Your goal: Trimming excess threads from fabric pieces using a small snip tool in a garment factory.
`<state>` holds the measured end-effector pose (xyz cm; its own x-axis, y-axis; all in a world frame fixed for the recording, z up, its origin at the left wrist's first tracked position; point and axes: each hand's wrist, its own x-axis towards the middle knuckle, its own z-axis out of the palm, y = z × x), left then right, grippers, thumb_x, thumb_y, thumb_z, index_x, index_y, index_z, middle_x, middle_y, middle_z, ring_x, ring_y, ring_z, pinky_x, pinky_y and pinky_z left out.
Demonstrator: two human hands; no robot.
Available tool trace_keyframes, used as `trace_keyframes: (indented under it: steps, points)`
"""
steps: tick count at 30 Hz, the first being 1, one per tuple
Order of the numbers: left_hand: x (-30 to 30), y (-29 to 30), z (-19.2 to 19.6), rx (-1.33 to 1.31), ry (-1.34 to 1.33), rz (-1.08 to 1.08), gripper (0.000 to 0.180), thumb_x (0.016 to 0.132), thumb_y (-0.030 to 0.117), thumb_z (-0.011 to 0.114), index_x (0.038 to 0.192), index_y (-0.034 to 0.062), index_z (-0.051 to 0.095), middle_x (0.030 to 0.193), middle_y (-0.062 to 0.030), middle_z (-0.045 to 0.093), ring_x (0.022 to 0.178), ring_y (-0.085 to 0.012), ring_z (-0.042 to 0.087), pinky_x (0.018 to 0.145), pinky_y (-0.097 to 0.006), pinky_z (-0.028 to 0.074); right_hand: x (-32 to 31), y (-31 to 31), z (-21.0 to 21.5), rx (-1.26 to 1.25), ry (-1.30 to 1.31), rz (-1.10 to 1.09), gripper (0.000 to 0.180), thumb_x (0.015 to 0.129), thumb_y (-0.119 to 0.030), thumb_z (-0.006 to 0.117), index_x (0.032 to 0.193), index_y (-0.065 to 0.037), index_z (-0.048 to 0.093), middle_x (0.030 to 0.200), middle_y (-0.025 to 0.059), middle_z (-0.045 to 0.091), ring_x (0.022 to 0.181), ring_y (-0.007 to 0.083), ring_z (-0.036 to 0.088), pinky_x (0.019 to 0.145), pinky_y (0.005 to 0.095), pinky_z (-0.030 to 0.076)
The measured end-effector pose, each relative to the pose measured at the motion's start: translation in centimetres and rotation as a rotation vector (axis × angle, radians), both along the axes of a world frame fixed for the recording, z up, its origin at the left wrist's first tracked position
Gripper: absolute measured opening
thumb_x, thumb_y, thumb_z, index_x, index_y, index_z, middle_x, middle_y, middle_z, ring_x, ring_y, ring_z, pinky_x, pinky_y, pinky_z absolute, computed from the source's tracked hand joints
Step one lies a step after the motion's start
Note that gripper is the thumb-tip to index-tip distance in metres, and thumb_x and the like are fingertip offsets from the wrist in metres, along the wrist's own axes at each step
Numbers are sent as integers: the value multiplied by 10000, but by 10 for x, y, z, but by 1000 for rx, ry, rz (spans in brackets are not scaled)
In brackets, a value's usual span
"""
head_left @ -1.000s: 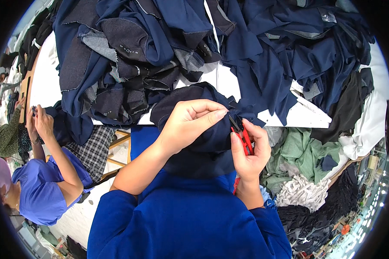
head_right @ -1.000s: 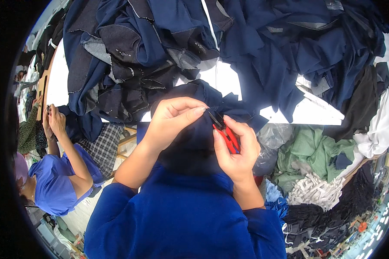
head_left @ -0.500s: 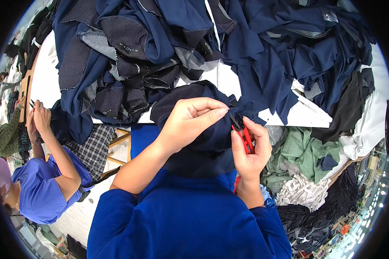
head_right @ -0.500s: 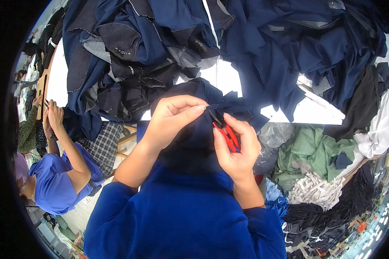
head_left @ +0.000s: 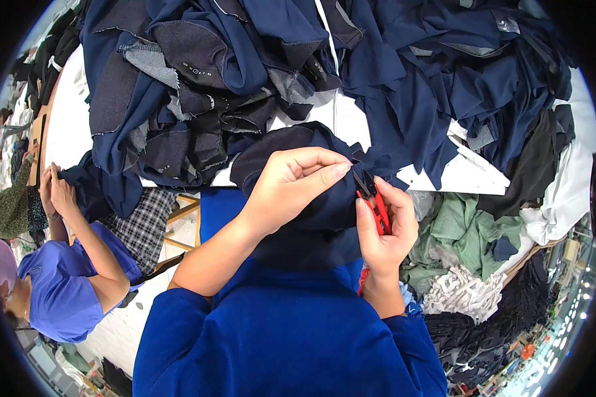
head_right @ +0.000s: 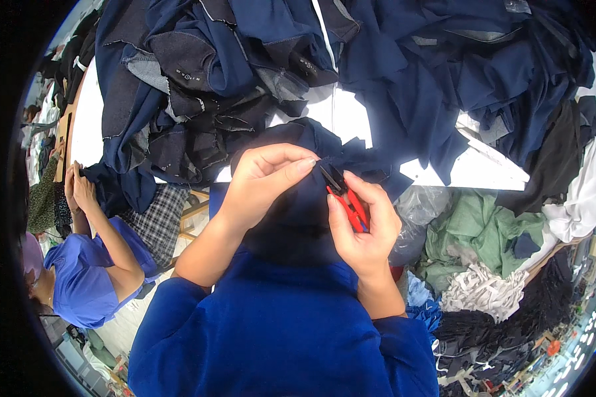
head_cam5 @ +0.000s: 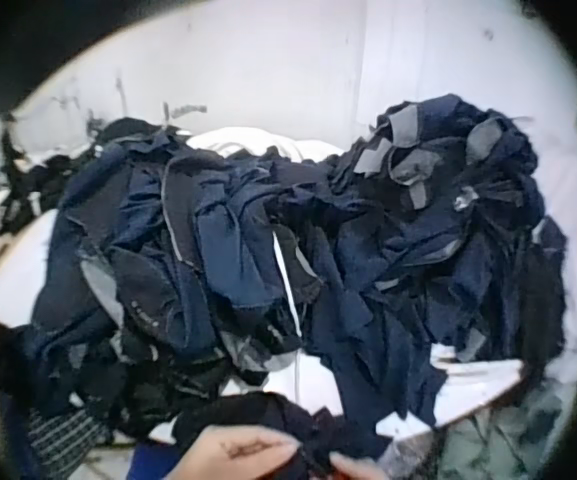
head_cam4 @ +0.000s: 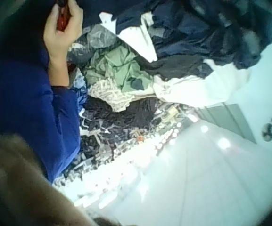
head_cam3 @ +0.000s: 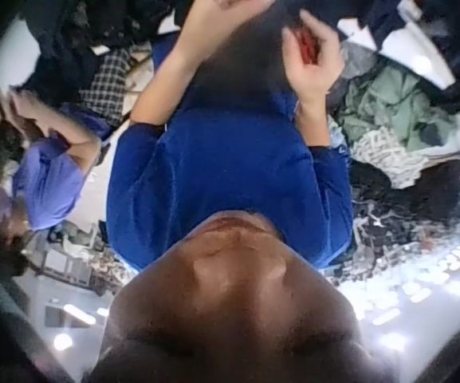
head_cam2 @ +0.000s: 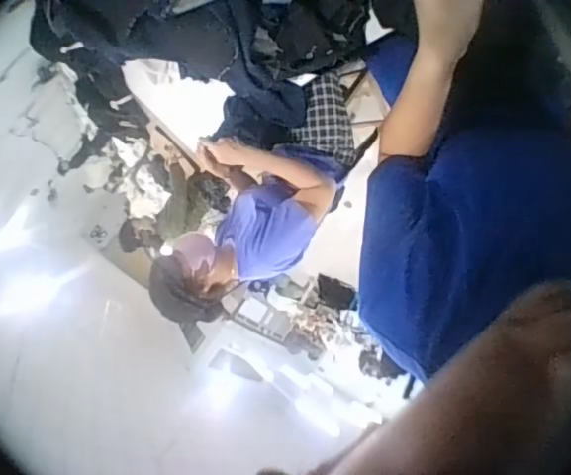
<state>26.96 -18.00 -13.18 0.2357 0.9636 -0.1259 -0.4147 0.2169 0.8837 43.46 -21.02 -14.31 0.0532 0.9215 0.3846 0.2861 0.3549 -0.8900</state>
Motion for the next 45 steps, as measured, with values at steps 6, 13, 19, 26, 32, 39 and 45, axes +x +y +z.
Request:
trace_keyframes:
  steps: [6, 13, 19, 26, 32, 39, 45]
  points:
    - [0, 0, -3, 4, 21, 0, 172, 878, 80, 581, 972, -58, 626, 892, -43, 645, 811, -55, 574, 742, -187, 459, -1, 0, 0, -12, 19, 3, 314, 715, 54, 677, 1014, 50, 582, 744, 79, 593, 637, 97, 570, 588, 179, 429]
    - [9, -5, -2, 2, -50, 28, 175, 876, 69, 581, 989, -57, 625, 910, -49, 641, 822, -58, 569, 746, -188, 457, -1, 0, 3, -29, 11, -38, 288, 717, 56, 672, 996, 43, 603, 740, 91, 603, 626, 116, 583, 577, 194, 440]
    - [3, -5, -7, -7, 44, 9, 184, 877, 87, 583, 985, -51, 638, 906, -45, 644, 839, -57, 562, 759, -188, 455, 1, 5, 5, 85, -180, 17, 263, 718, 57, 668, 976, 36, 624, 783, 115, 629, 654, 145, 609, 592, 217, 461]
    - [2, -2, 6, -5, 6, -17, 184, 882, 105, 579, 977, -37, 647, 877, -33, 642, 823, -45, 555, 739, -175, 442, 11, -4, 10, -287, 439, 139, 491, 748, 3, 698, 1185, 51, 478, 887, 70, 618, 781, 87, 575, 722, 184, 442]
    - [-4, -5, 0, 49, 83, -97, 168, 869, 88, 587, 982, -24, 644, 901, -17, 620, 800, -36, 547, 710, -189, 441, 7, 1, 12, -303, 412, 260, 442, 736, 44, 691, 1137, 45, 506, 927, 84, 619, 812, 92, 583, 743, 185, 445]
    - [-9, -3, 5, 124, 130, -102, 146, 831, 1, 593, 964, -28, 646, 904, -56, 610, 829, -104, 576, 730, -210, 449, 11, 1, 9, -474, 652, 333, 357, 798, -29, 652, 1119, 48, 514, 862, 82, 617, 714, 92, 561, 659, 190, 444]
    - [-7, -5, 1, 234, 213, -16, 154, 836, 70, 621, 960, -16, 651, 869, -32, 626, 803, -68, 564, 704, -192, 436, 10, 1, 5, -392, 724, 256, 265, 895, -137, 548, 1093, 37, 524, 703, 74, 558, 527, 60, 436, 451, 158, 273]
